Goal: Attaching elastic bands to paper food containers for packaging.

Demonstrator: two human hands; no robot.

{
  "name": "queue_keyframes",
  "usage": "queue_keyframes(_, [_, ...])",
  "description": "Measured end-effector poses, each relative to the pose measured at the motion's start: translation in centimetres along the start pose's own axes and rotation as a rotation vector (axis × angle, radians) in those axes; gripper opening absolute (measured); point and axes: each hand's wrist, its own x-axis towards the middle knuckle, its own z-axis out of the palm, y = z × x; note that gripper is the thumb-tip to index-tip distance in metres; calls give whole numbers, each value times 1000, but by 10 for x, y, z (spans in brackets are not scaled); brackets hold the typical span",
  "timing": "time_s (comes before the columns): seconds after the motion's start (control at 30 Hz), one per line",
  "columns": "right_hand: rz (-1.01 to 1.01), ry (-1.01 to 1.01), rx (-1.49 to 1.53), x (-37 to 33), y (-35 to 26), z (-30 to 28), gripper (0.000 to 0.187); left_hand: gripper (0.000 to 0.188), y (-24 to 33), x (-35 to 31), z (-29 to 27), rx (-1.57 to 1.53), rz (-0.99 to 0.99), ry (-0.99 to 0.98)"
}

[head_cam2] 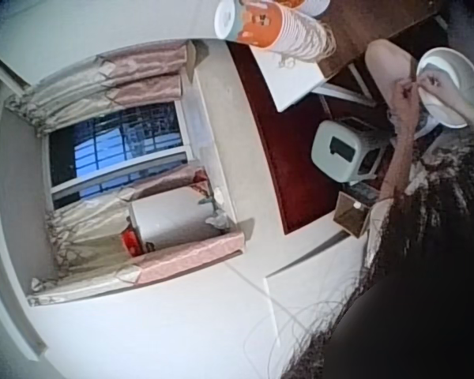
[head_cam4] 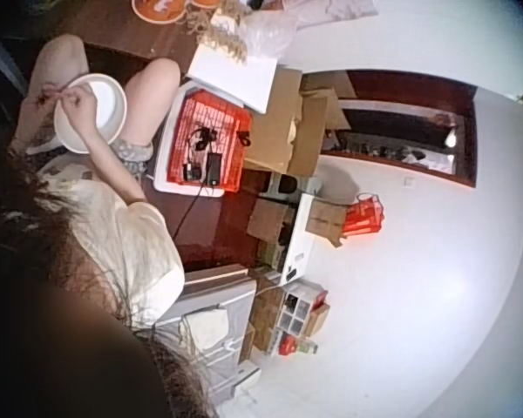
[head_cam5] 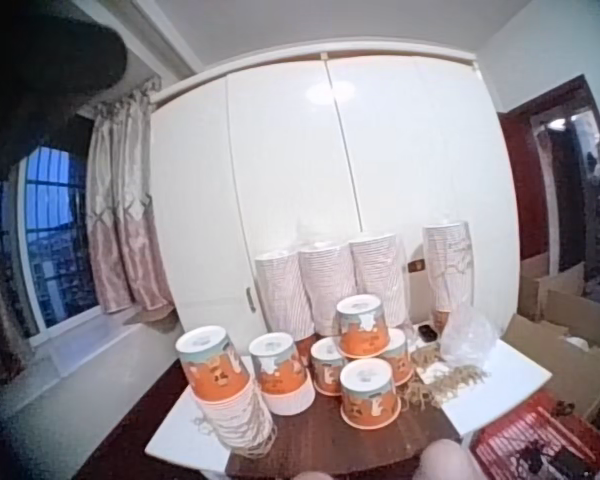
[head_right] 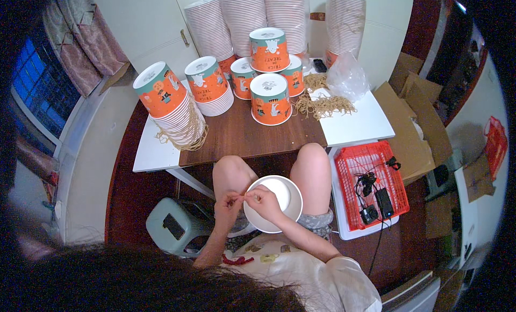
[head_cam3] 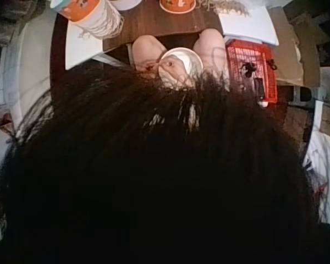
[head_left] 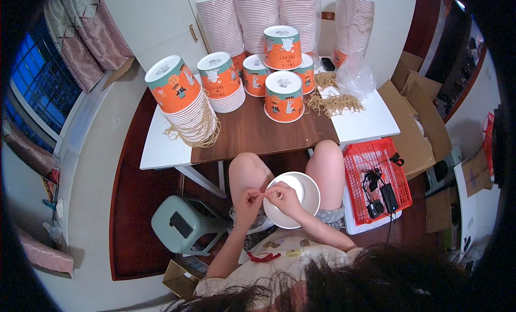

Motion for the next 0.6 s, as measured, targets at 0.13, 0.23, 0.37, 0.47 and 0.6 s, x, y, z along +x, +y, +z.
queue_keyframes(0.13, [-67, 1, -40, 0, -1, -2, 9, 9, 1, 3, -2, -248, -128, -77])
queue_keyframes(0.23, [-111, -9, -61, -1, 5, -2, 12, 11, 4, 6, -5, -363, -209, -133])
queue_keyframes(0.37, [-129, 38, -72, -4, -2, -2, 13, 12, 11, 6, -4, -478, -243, -117])
queue_keyframes(0.47, [-381, 154, -245, -6, -7, -5, 16, 13, 11, 6, -4, -474, -283, -114])
queue_keyframes(0.6, [-448, 126, -345, -6, -10, -7, 16, 14, 9, 7, -4, -454, -290, -113])
